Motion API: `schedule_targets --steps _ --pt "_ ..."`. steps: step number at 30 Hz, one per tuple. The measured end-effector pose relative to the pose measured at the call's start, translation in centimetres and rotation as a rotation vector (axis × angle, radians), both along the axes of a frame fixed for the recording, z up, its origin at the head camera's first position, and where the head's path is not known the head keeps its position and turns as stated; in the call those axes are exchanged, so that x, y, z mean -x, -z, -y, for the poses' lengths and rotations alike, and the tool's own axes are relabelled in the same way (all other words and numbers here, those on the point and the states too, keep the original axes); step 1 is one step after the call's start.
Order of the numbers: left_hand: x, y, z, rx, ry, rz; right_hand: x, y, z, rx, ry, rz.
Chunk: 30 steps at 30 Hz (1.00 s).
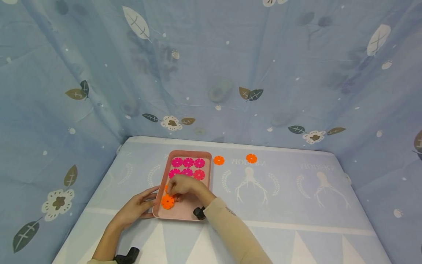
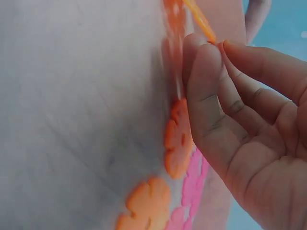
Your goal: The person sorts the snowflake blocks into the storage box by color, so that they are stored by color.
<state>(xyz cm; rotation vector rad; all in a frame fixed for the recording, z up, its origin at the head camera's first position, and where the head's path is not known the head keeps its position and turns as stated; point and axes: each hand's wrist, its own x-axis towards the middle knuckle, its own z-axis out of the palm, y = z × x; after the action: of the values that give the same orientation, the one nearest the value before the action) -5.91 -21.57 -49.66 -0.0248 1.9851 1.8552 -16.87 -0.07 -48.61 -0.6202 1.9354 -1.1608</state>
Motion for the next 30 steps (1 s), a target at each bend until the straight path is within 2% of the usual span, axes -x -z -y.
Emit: schedule_targets --steps 10,18,30 --pt "-0.1 0.0 0.1 -0.001 0.008 -0.017 0.3 -1.7 -2.9 0.024 0.05 -0.082" --pt "0.0 0.3 -0.1 0.034 -0.009 -0.015 0.8 -2.6 -6.8 0.066 0.107 -0.132" --pt "0.1 0.3 -0.1 0.024 -0.009 0.002 2.0 -2.2 -14.2 0.109 0.312 -0.148"
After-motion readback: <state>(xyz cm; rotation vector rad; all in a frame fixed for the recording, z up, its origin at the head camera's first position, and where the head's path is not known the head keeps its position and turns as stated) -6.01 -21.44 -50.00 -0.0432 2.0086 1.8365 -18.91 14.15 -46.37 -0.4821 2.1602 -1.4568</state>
